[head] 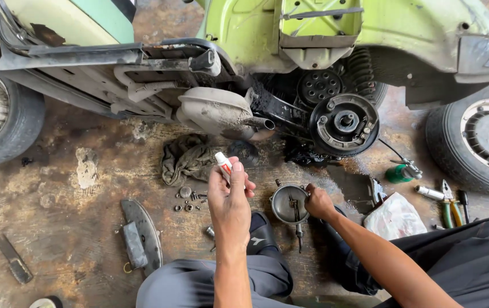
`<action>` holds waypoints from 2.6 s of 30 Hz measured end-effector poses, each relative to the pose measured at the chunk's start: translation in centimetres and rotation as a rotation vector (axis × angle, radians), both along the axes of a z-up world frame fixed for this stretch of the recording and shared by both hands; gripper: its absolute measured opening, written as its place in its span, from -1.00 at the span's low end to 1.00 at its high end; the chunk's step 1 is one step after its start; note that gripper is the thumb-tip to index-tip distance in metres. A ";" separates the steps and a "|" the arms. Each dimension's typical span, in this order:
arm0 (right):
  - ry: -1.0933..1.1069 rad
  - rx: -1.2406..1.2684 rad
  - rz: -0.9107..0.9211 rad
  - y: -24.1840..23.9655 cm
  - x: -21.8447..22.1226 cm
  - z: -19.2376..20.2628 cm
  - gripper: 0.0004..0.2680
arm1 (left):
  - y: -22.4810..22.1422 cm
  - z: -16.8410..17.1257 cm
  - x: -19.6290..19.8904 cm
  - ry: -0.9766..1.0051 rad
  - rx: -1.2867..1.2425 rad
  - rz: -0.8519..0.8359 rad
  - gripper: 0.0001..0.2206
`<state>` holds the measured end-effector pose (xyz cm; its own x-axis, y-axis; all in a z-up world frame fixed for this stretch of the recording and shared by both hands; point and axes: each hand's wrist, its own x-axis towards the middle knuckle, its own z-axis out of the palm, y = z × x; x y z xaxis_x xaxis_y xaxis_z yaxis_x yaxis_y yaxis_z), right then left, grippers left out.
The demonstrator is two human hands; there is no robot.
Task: Applying sealant to a scooter engine component during repair
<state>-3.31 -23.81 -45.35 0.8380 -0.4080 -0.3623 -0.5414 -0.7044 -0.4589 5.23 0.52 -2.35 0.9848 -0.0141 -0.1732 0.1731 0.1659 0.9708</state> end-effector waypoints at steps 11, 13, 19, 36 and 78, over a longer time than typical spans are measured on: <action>0.034 0.066 0.028 0.6 2.2 3.3 -0.77 | 0.8 -0.3 -0.4 -0.025 0.016 0.011 -0.65; 0.049 0.043 0.036 0.3 2.6 6.4 -0.77 | 0.4 0.1 -0.6 -0.033 0.022 0.006 -0.64; -0.105 0.160 0.138 -1.1 3.5 24.0 -0.76 | -1.6 1.6 -0.4 -0.110 -0.038 -0.050 -0.65; -0.202 0.209 0.168 -2.0 3.6 26.0 -0.79 | -1.0 -0.2 -1.1 -0.016 0.260 -0.157 -0.73; -0.465 0.214 -0.401 -14.3 -1.0 44.3 -0.78 | -7.8 -3.0 -1.1 0.278 -0.280 -0.156 -0.72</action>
